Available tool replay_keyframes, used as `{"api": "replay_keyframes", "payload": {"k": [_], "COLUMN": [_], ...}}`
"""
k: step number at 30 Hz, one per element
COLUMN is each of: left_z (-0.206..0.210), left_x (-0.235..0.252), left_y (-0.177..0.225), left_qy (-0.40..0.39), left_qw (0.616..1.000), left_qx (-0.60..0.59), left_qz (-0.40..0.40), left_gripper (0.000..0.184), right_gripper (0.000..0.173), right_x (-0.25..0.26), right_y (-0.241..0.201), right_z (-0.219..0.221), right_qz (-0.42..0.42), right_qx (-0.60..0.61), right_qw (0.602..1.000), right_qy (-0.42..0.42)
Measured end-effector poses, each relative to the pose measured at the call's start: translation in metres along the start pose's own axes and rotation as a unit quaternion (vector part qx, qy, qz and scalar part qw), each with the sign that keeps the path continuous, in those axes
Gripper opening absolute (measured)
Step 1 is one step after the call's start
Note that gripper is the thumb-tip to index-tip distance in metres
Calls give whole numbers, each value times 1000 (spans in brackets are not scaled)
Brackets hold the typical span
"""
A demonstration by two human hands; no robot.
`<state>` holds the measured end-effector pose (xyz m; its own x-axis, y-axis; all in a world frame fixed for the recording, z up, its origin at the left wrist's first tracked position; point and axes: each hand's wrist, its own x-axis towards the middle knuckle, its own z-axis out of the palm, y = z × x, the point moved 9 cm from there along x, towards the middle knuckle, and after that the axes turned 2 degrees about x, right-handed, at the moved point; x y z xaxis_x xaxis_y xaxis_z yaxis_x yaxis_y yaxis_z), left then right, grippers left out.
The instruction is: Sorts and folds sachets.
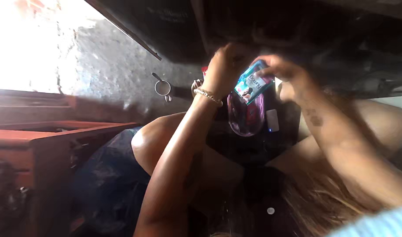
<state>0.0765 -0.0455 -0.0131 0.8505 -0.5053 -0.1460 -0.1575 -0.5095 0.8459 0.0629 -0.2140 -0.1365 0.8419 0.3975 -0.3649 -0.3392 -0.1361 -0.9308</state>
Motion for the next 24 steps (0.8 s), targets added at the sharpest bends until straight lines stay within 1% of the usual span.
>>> {"api": "replay_keyframes", "payload": {"k": [1, 2, 3, 4, 6, 8, 9, 10, 11, 13, 14, 16, 18, 20, 22, 24], "left_z": [5, 8, 12, 17, 34, 51, 55, 57, 57, 51, 47, 40, 34, 31, 28, 26], "left_x": [-1, -3, -6, -9, -15, -18, -18, -17, -15, -12, -11, -10, -9, -10, -11, -11], "left_y": [-10, -19, -26, -31, -35, -24, -17, -11, -5, 2, 3, 2, 2, 4, 6, 6], "left_qy": [-10, -13, -9, -9, -41, -84, -93, -92, -80, -24, 9, 76, 128, 155, 169, 184], "left_qw": [999, 997, 991, 979, 939, 899, 883, 875, 868, 853, 844, 833, 827, 815, 800, 790], "left_qx": [-10, -44, -99, -163, -292, -396, -433, -456, -477, -516, -531, -546, -547, -558, -575, -583], "left_qz": [-30, -62, -94, -124, -174, -170, -156, -134, -109, -77, -68, -45, -26, -17, -19, -34], "left_gripper": [50, 61, 66, 64, 58, 48, 44, 40, 37, 34, 36, 45, 53, 55, 50, 32], "right_gripper": [30, 30, 30, 31, 35, 41, 43, 46, 48, 56, 60, 66, 67, 68, 68, 59], "right_x": [-5, -9, -14, -20, -34, -50, -58, -66, -73, -86, -90, -93, -93, -88, -81, -79], "right_y": [-22, -42, -60, -76, -108, -134, -143, -149, -154, -157, -153, -142, -140, -143, -147, -151], "right_z": [-1, -1, 1, 3, 9, 10, 8, 3, -1, -8, -9, -1, 13, 15, 10, 4], "right_qz": [-22, -40, -51, -59, -64, -56, -50, -54, -66, -98, -109, -120, -130, -156, -166, -167], "right_qx": [-4, -1, 3, 3, -11, -39, -58, -74, -80, -54, -25, 29, 35, 9, -7, -20], "right_qw": [1000, 999, 999, 998, 998, 998, 997, 994, 989, 981, 979, 977, 974, 969, 966, 967], "right_qy": [4, 5, 0, -9, -23, -6, 26, 66, 105, 157, 168, 174, 183, 193, 197, 192]}}
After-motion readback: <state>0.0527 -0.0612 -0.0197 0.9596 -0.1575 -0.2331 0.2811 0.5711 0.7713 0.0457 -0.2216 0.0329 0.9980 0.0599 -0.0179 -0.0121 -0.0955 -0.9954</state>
